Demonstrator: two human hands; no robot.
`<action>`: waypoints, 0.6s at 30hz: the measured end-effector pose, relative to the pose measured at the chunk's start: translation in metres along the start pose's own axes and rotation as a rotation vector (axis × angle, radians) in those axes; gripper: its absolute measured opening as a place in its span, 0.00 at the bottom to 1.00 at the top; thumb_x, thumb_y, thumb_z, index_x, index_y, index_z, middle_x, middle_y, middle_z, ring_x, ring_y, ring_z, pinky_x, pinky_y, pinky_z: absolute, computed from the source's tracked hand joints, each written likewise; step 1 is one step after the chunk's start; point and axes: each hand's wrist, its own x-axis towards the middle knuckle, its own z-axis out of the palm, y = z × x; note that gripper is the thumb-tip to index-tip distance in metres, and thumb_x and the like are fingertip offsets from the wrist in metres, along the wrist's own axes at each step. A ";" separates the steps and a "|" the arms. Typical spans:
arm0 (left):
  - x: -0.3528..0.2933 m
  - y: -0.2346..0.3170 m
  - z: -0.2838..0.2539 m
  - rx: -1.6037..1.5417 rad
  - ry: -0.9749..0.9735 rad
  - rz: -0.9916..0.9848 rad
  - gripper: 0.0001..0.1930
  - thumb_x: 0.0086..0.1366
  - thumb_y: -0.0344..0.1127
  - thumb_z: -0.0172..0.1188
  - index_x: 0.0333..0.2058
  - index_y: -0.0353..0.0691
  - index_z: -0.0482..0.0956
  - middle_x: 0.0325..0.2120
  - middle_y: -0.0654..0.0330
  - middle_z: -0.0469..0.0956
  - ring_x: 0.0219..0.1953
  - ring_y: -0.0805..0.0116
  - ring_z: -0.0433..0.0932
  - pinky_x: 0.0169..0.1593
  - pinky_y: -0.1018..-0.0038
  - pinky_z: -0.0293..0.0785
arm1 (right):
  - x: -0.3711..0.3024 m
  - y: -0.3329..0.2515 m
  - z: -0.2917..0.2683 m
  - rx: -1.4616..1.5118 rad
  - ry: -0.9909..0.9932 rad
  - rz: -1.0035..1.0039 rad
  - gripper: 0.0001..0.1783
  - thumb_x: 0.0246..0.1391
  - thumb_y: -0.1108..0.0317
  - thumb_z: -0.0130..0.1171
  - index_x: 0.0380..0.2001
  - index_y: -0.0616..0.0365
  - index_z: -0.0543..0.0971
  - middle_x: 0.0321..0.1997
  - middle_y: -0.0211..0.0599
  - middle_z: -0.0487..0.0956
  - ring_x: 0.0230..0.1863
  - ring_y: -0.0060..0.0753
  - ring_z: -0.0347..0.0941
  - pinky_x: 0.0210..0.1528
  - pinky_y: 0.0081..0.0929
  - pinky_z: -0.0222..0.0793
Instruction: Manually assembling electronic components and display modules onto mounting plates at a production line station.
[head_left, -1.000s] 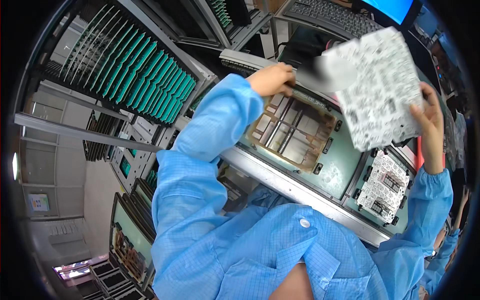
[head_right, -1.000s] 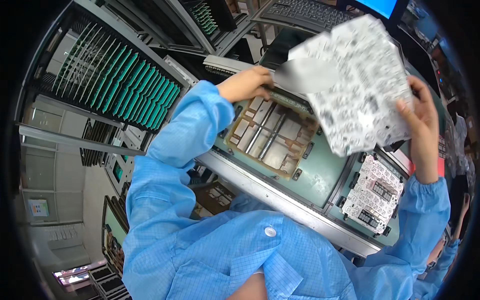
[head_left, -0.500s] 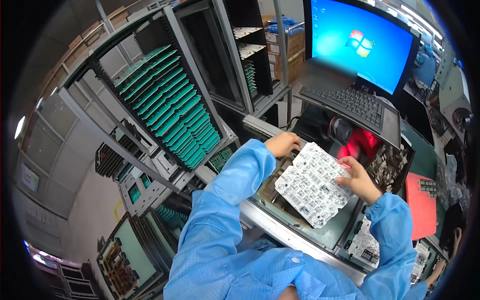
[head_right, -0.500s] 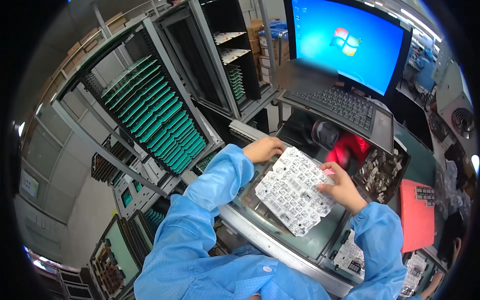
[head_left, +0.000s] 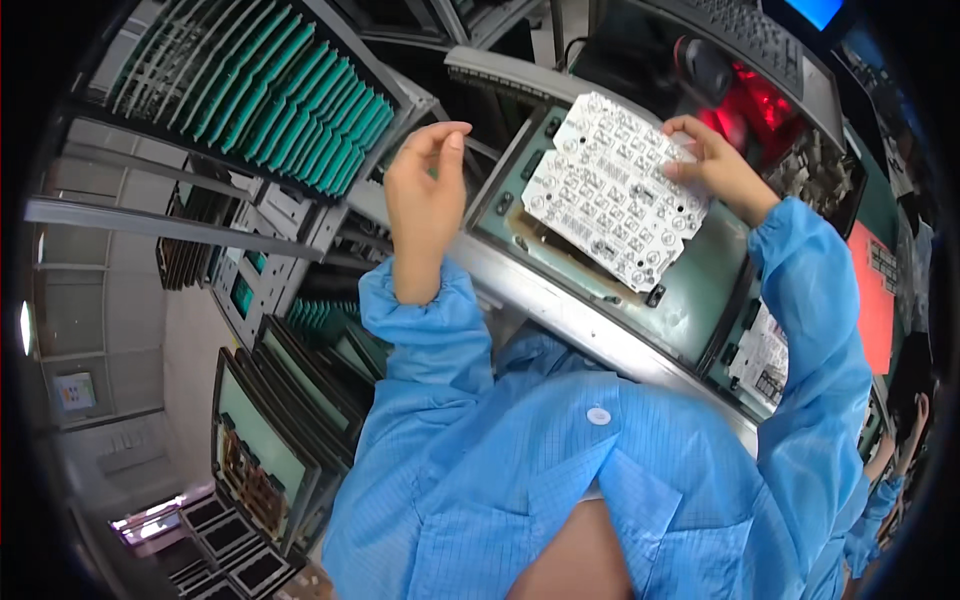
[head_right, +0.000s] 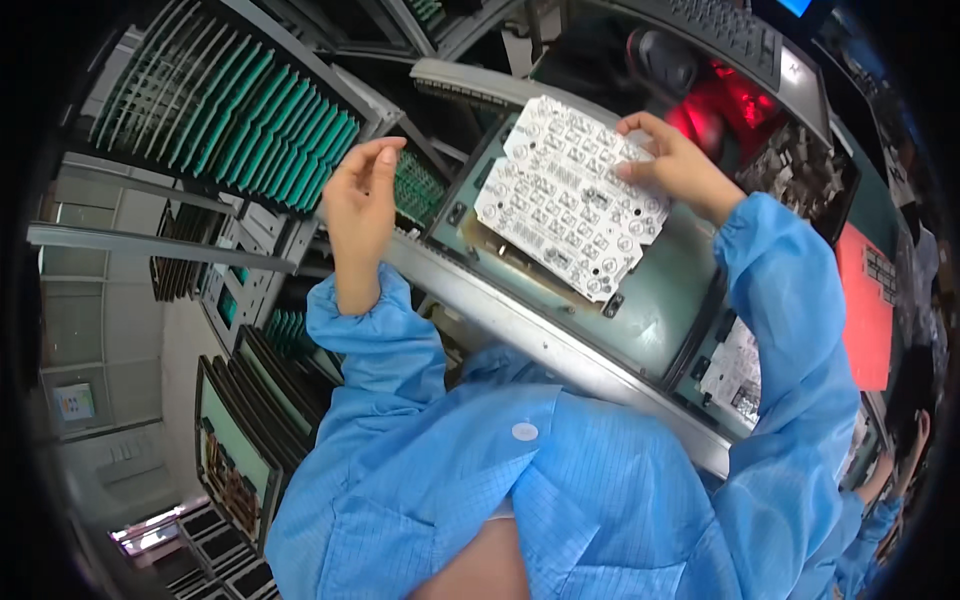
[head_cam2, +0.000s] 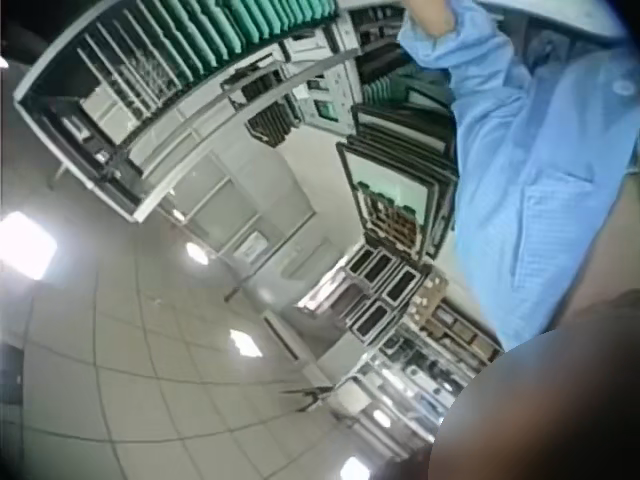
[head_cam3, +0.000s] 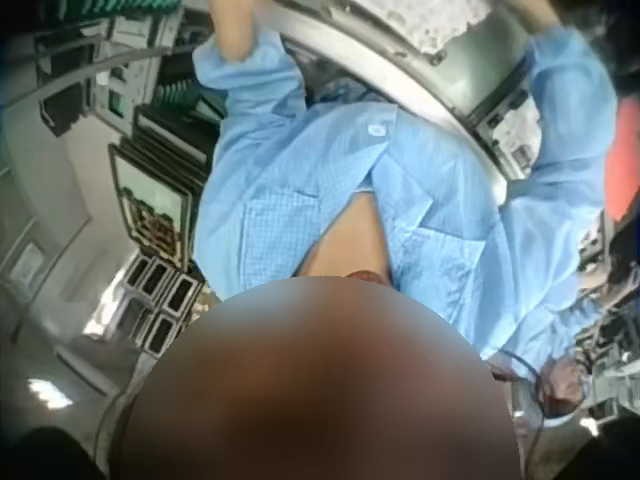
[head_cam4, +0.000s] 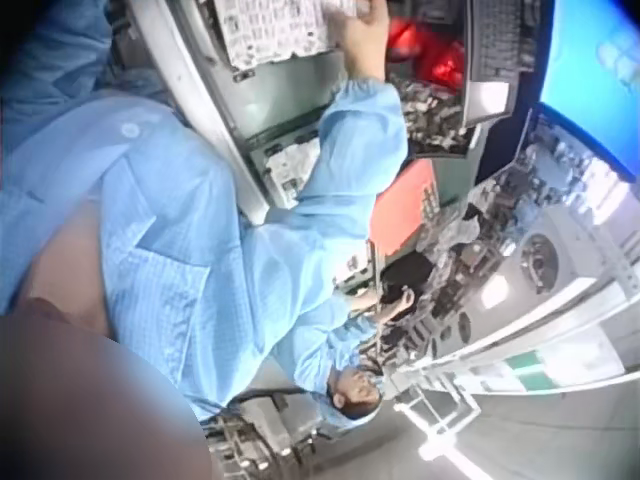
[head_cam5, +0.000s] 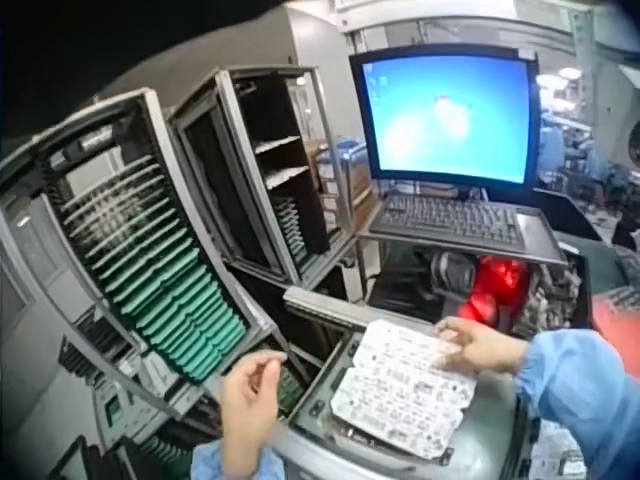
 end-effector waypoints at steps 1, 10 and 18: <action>-0.006 -0.007 -0.001 0.007 -0.004 -0.017 0.09 0.69 0.33 0.59 0.42 0.35 0.82 0.35 0.58 0.83 0.34 0.73 0.79 0.40 0.75 0.74 | -0.002 -0.005 0.002 -0.042 -0.003 0.034 0.26 0.54 0.76 0.64 0.55 0.49 0.69 0.39 0.28 0.79 0.42 0.21 0.75 0.46 0.22 0.69; -0.038 -0.022 -0.012 0.052 -0.011 0.000 0.10 0.70 0.33 0.57 0.44 0.34 0.81 0.38 0.55 0.82 0.39 0.66 0.80 0.44 0.71 0.75 | 0.001 0.005 0.014 -0.114 -0.052 -0.065 0.27 0.55 0.71 0.64 0.58 0.52 0.68 0.41 0.36 0.81 0.45 0.26 0.77 0.50 0.26 0.70; -0.078 -0.033 0.025 0.368 -0.285 0.251 0.16 0.61 0.28 0.61 0.49 0.39 0.80 0.62 0.49 0.67 0.61 0.40 0.59 0.64 0.54 0.58 | -0.007 0.044 0.036 -0.837 0.260 -0.444 0.26 0.47 0.73 0.63 0.53 0.61 0.75 0.39 0.56 0.74 0.44 0.62 0.71 0.50 0.50 0.69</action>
